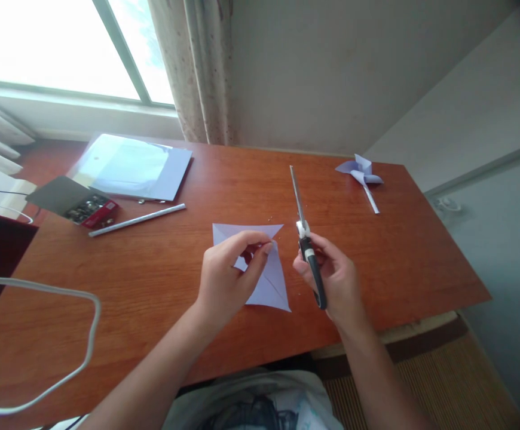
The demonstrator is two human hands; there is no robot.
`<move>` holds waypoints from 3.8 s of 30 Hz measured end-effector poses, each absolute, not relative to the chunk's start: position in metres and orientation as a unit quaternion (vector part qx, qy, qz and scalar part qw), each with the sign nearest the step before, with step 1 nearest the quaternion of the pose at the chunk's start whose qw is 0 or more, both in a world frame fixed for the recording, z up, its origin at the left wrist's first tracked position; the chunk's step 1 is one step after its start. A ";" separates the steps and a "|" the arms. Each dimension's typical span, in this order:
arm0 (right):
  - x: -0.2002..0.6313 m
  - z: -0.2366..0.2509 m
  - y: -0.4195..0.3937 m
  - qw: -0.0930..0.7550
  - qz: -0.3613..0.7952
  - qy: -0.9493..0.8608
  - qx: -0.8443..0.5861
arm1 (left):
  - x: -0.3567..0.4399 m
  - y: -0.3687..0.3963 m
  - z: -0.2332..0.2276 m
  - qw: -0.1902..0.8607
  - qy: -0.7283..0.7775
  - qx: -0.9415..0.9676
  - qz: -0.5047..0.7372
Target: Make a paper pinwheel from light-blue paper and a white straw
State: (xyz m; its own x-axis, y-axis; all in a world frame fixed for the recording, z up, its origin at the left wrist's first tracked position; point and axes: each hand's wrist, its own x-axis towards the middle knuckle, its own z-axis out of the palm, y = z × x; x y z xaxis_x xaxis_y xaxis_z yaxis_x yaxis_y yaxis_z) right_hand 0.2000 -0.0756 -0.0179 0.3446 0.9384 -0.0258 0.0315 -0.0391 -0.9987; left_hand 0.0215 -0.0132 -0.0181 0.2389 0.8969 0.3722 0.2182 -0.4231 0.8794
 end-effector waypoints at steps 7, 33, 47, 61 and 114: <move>0.167 -0.023 -0.073 0.602 0.355 -0.424 -0.576 | 0.023 -0.012 -0.014 0.316 0.415 0.712 0.471; 0.228 -0.036 -0.062 0.562 0.341 -0.380 -0.651 | 0.024 -0.009 -0.018 0.349 0.430 0.689 0.468; 0.241 -0.052 -0.070 0.299 0.024 -0.569 -0.766 | 0.021 -0.006 -0.016 0.328 0.439 0.701 0.457; 0.217 -0.031 -0.074 0.362 0.034 -0.586 -0.725 | 0.021 -0.009 -0.014 0.345 0.442 0.691 0.457; 0.183 -0.005 -0.069 0.548 0.440 -0.380 -0.601 | 0.011 0.006 -0.007 0.466 0.472 0.507 0.550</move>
State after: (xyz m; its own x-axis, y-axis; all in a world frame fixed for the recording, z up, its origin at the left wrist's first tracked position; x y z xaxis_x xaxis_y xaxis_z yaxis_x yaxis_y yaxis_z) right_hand 0.1825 -0.0694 -0.0048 0.3234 0.9396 -0.1120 -0.0254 -0.1097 -0.9936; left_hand 0.0110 0.0056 -0.0069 -0.0511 0.9918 0.1174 -0.0349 -0.1192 0.9923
